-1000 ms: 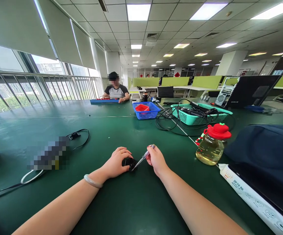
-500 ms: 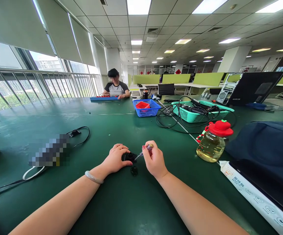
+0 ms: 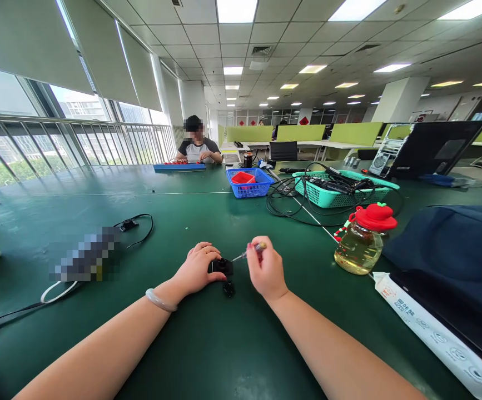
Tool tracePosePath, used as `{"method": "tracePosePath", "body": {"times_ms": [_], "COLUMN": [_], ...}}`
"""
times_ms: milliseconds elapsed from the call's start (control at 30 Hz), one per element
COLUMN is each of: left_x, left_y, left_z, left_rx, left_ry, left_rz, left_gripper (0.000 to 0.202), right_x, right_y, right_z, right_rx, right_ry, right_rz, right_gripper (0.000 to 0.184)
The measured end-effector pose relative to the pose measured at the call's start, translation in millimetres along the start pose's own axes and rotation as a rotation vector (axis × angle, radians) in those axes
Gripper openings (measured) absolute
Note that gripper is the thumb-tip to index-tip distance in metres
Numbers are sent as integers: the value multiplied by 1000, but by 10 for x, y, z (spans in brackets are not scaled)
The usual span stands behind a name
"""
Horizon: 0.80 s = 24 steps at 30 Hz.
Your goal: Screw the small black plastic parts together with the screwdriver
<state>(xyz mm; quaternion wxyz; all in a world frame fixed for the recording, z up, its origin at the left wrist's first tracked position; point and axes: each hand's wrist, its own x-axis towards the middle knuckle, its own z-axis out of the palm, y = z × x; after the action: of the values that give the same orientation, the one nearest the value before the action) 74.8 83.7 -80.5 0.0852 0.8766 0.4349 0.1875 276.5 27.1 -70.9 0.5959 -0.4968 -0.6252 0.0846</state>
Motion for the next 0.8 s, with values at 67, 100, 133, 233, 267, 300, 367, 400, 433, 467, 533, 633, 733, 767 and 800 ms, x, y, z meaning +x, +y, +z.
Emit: {"method": "tracePosePath", "body": {"times_ms": [67, 100, 133, 233, 267, 300, 367, 400, 433, 467, 533, 633, 733, 767, 800], "left_x": [2, 4, 6, 12, 12, 13, 13, 12, 11, 10, 8, 5, 1, -1, -3], "left_y": [15, 25, 35, 63, 69, 75, 84, 89, 94, 100, 112, 121, 122, 123, 124], "left_z": [-15, -25, -35, -61, -66, -70, -75, -77, -79, -81, -85, -89, -88, -87, -87], "left_rx": [2, 2, 3, 12, 18, 24, 37, 44, 51, 60, 74, 79, 89, 96, 103], "left_ry": [-11, -20, -29, -47, -50, -51, -51, -50, -48, -47, -44, -36, -27, -27, -29], "left_rz": [5, 8, 11, 18, 20, 20, 20, 21, 21, 22, 24, 29, 41, 45, 51], "left_gripper": [46, 46, 45, 45, 46, 46, 46, 46, 46, 46, 47, 47, 45, 45, 44], "right_x": [42, 60, 76, 102, 105, 105, 96, 85, 70, 50, 2, -68, -95, -94, -91], "right_y": [103, 147, 181, 232, 233, 226, 193, 165, 130, 89, -5, -136, -209, -218, -222], "right_z": [26, 43, 62, 100, 102, 97, 69, 49, 28, 6, -28, -43, -17, -5, 6], "right_rx": [132, 182, 225, 273, 258, 227, 128, 71, 18, -23, -57, -73, -119, -140, -161], "right_ry": [55, 43, 33, -58, -95, -128, -151, -135, -102, -57, 9, -97, -250, -275, -292], "right_rz": [176, 247, 309, 404, 402, 382, 302, 245, 179, 108, -42, -242, -427, -478, -516], "right_gripper": [23, 27, 31, 38, 38, 36, 31, 28, 25, 21, 15, 8, 6, 7, 7]}}
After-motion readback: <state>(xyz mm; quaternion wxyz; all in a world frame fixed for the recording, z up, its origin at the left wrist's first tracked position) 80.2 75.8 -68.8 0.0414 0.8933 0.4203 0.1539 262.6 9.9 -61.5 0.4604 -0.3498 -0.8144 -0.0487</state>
